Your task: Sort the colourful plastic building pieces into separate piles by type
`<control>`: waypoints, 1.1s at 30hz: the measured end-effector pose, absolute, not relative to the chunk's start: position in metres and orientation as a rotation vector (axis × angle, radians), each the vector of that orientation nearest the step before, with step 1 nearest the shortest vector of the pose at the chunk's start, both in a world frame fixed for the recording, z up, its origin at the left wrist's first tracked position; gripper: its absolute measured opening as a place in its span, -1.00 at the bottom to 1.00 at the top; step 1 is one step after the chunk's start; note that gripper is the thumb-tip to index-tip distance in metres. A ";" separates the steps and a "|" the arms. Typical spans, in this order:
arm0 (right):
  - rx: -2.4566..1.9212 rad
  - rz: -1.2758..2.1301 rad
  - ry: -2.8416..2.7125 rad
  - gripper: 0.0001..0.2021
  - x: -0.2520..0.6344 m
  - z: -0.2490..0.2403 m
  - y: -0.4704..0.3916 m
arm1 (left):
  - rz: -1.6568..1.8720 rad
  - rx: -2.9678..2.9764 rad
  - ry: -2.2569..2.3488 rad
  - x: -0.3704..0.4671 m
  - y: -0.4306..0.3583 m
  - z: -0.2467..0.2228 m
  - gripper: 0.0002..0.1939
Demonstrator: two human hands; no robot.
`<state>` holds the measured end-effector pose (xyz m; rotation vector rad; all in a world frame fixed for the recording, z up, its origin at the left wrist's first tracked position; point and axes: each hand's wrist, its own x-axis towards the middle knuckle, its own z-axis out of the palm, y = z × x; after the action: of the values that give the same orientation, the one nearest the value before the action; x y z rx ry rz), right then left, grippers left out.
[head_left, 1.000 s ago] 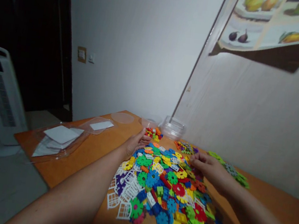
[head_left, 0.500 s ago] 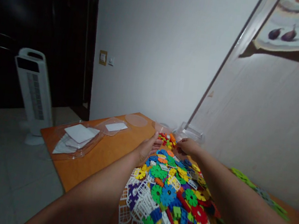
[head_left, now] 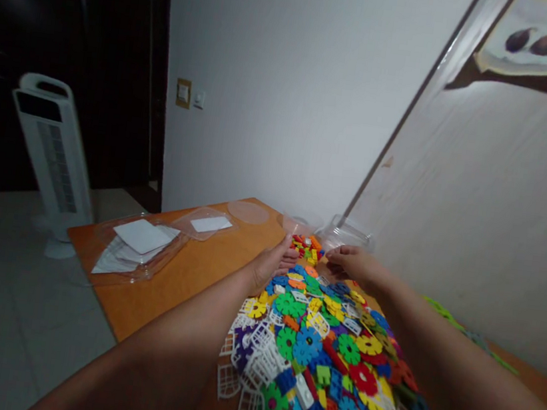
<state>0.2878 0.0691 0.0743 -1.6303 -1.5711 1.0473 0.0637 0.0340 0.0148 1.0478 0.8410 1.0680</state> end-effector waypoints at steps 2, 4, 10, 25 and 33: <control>-1.633 1.037 -1.614 -0.75 0.302 0.077 0.051 | 1.063 1.056 0.841 0.063 0.034 0.016 -0.11; -1.639 1.011 -1.694 -0.73 0.318 0.078 0.032 | 1.066 1.062 0.843 0.063 0.034 0.016 -0.13; -1.687 0.912 -1.921 -0.59 0.354 0.077 -0.016 | 1.044 1.083 0.854 0.063 0.038 0.014 -0.16; -1.743 0.714 -1.895 -0.68 0.374 0.062 -0.049 | 1.053 1.081 0.854 0.064 0.043 0.010 -0.22; -1.741 0.524 -1.501 -0.64 0.423 0.069 -0.102 | 1.044 1.099 0.863 0.063 0.050 0.008 -0.24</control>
<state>0.4229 -0.1025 0.0694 -1.7414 -1.5009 0.5236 0.0627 0.0498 0.0083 1.0986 0.8627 1.0438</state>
